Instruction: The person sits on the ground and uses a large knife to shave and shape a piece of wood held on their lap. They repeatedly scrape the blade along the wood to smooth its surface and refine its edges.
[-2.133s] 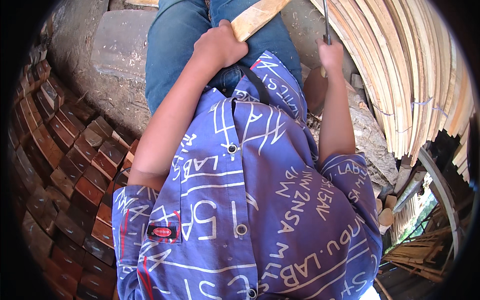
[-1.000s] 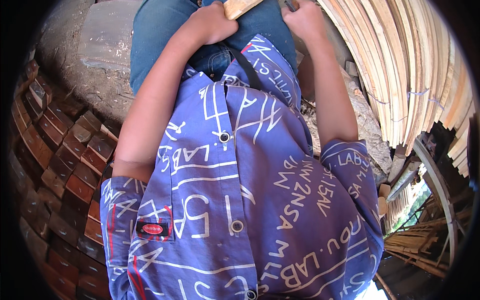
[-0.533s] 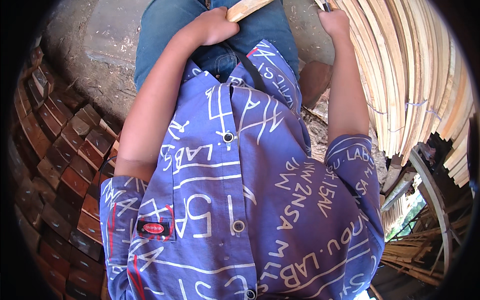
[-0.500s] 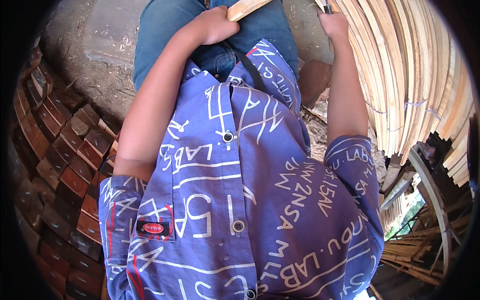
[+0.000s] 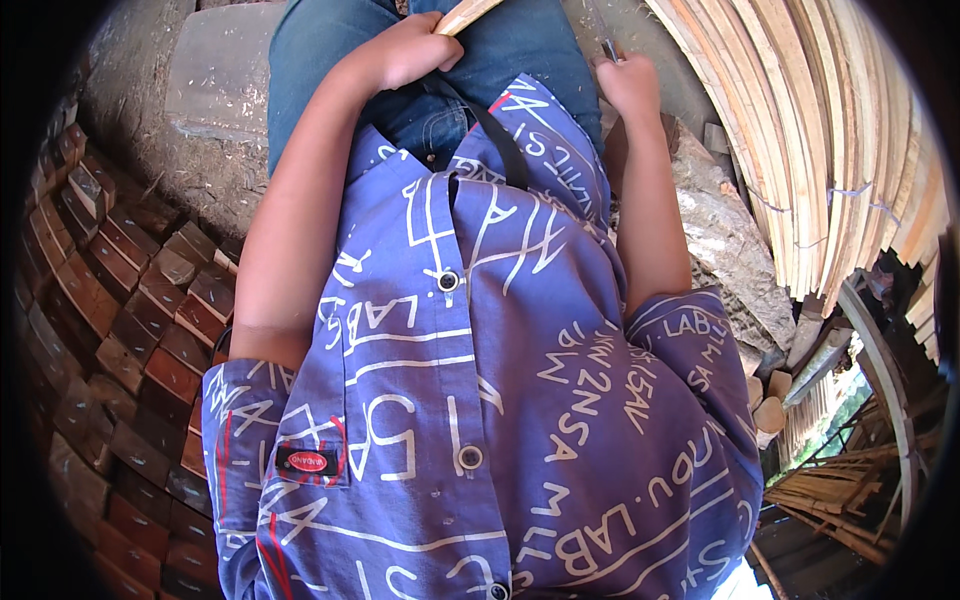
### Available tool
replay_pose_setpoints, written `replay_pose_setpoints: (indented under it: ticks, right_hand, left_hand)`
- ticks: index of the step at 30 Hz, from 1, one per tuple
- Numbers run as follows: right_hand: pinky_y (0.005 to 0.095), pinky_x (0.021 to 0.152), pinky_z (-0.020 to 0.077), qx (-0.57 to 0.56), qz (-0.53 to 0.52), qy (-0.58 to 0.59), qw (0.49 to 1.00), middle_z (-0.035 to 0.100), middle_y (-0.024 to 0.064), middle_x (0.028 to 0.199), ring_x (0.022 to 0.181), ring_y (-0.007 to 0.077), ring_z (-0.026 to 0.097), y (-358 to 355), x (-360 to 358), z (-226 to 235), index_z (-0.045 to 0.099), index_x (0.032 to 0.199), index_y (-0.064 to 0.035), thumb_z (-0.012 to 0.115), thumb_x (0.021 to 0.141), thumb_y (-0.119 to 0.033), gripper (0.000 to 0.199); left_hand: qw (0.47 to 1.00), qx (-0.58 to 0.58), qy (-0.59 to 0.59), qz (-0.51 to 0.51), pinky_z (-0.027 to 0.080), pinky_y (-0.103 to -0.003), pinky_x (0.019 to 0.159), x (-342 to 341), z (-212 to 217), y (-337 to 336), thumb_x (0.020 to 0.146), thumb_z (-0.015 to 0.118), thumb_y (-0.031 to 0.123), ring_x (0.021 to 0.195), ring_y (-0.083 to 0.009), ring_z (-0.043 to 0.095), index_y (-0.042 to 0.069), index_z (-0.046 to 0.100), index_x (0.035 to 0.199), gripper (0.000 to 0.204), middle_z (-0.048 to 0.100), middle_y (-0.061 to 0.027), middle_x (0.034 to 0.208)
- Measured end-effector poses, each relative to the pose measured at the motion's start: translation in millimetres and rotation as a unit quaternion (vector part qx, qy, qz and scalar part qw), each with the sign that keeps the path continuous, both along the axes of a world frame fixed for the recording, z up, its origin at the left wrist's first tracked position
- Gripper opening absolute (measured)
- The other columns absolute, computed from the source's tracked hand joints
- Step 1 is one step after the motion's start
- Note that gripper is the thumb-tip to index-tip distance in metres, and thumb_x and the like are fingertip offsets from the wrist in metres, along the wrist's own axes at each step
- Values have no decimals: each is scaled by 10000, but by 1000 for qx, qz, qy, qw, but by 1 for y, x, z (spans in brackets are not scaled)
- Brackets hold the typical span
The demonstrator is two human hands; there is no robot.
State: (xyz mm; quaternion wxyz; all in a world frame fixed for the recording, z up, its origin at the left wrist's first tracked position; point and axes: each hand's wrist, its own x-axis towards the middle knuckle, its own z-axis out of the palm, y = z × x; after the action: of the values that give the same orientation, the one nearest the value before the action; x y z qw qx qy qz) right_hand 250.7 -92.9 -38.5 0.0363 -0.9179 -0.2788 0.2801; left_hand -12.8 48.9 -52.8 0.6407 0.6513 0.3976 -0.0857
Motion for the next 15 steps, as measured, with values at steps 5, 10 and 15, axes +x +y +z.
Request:
replay_pose_setpoints:
  ticks: [5, 10, 15]
  right_hand:
    - [406, 752, 505, 119, -176, 210, 954, 678, 225, 778, 818, 330, 675, 15, 0, 0, 661, 913, 68, 683, 754, -325, 424]
    - [284, 468, 400, 258, -142, 230, 928, 524, 36, 581, 484, 135, 505, 34, -23, 39, 538, 719, -57, 704, 807, -206, 240]
    - [432, 635, 486, 213, 40, 62, 974, 648, 216, 694, 656, 347, 641, 61, -48, 75, 656, 759, 23, 684, 775, -293, 317]
  left_hand:
    - [989, -132, 52, 46, 377, -253, 552, -2, 22, 2, 751, 523, 185, 648, -91, 455, 69, 561, 1010, 286, 462, 24, 717]
    - [975, -182, 29, 121, 356, -234, 543, -6, 2, -1, 787, 539, 249, 612, -80, 412, 90, 569, 1054, 312, 446, 47, 715]
    - [989, -83, 92, 80, 336, -250, 537, 6, 30, 0, 807, 613, 394, 602, -89, 385, 61, 593, 1038, 406, 416, 42, 696]
